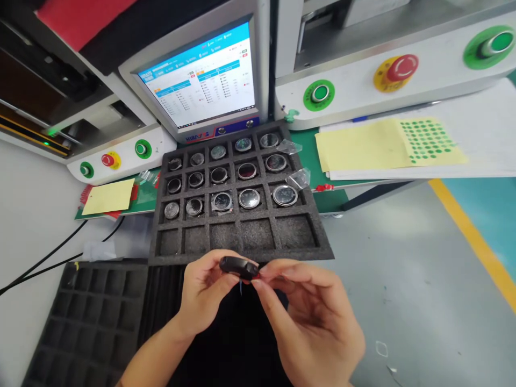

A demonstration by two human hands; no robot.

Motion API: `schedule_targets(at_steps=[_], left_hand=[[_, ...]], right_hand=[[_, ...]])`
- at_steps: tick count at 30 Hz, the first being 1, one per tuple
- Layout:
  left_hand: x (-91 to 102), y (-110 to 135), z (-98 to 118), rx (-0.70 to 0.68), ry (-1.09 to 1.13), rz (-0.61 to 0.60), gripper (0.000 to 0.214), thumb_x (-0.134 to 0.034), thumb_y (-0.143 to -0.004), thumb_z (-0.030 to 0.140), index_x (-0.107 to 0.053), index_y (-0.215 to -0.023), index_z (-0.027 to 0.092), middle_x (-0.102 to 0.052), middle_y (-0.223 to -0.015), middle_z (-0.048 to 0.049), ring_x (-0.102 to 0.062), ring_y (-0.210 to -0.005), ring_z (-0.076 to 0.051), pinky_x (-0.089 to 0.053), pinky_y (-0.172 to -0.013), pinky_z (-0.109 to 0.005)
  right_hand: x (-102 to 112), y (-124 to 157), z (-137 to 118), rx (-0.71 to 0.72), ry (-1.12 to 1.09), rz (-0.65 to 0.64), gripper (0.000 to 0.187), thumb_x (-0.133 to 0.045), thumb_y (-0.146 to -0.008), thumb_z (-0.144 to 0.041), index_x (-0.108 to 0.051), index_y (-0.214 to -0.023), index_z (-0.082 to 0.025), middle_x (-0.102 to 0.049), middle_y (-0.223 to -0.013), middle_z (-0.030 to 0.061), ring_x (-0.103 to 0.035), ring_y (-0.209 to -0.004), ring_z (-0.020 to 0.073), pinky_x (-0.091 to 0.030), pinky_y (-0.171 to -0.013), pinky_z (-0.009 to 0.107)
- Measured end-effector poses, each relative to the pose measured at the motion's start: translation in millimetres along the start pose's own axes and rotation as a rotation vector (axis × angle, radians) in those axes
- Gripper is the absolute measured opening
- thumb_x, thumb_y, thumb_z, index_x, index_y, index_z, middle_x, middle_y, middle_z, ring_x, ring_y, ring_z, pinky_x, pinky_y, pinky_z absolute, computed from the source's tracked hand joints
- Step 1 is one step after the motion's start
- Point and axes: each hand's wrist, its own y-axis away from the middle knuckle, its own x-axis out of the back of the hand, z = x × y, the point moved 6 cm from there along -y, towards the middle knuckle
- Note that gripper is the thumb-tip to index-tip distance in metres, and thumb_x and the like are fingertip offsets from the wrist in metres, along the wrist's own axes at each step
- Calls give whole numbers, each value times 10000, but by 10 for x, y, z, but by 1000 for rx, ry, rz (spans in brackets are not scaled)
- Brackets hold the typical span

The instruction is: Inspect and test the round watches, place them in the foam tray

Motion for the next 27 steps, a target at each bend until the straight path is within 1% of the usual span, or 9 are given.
schedule_targets(at_steps=[2, 4, 6, 8, 11, 13, 15, 22, 27], left_hand=[[15, 17, 51, -82, -87, -29, 179, -670, -867, 149, -724, -1017, 228, -783, -979, -18, -731, -874, -117, -561, -805, -185], [24, 38, 85, -141, -153, -53, 205, -659, -873, 147, -714, -1050, 234, -780, -1008, -28, -731, -908, -141, -561, -822, -221], [35, 53, 86, -131, -207, -68, 185, -644, -887, 178, -712, -1053, 227, -779, -1003, -43, -732, -891, -162, -565, -800, -251], [52, 62, 73, -73, -249, -76, 167, -627, -903, 217, -716, -1044, 228, -776, -1005, -54, -728, -893, -180, -563, -803, -284], [70, 77, 83, -29, -275, -97, 173, -606, -919, 256, -721, -1048, 252, -771, -1022, -54, -717, -913, -191, -550, -818, -308], [74, 86, 107, -52, -283, -109, 182, -600, -923, 270, -720, -1059, 266, -770, -1026, -53, -710, -908, -189, -543, -811, -308], [78, 92, 114, -68, -297, -108, 184, -600, -923, 270, -719, -1064, 272, -769, -1024, -53, -707, -909, -185, -539, -812, -306], [57, 106, 107, -81, -305, -113, 193, -596, -927, 249, -708, -1081, 272, -763, -1045, -55, -705, -924, -184, -535, -813, -305], [39, 114, 119, -89, -308, -125, 197, -603, -923, 246, -708, -1085, 285, -766, -1034, -41, -699, -912, -171, -528, -810, -291]], right_hand=[[0, 19, -19, 6, 29, 1, 280, -740, -740, -45, -611, -913, -224, -703, -797, -24, -712, -702, 109, -618, -664, 154], [9, 44, -40, 22, 60, 3, 289, -743, -740, -46, -620, -930, -226, -702, -795, -21, -711, -693, 118, -625, -652, 174], [31, 67, -57, 44, 83, 3, 310, -748, -736, -41, -624, -949, -229, -699, -796, -17, -708, -697, 128, -629, -646, 198], [52, 70, -55, 43, 79, -22, 327, -740, -742, -35, -622, -973, -235, -694, -802, -11, -703, -717, 138, -630, -650, 222], [36, 26, -28, 16, 27, -149, 305, -709, -761, -24, -622, -961, -238, -671, -787, -2, -683, -735, 143, -619, -663, 243], [5, -18, -16, 14, -16, -246, 281, -691, -770, -18, -616, -933, -234, -648, -757, 0, -659, -710, 144, -602, -638, 249], [-18, -54, -8, 25, -42, -299, 271, -672, -780, -12, -606, -927, -230, -631, -732, -1, -638, -681, 141, -581, -604, 246], [-11, -51, -31, 117, -65, -258, 418, -658, -760, 40, -593, -1058, -244, -668, -825, 1, -659, -752, 142, -574, -657, 249], [-10, -79, -72, 147, -53, -298, 347, -641, -785, 24, -581, -1008, -236, -651, -764, -11, -642, -667, 136, -554, -604, 263]])
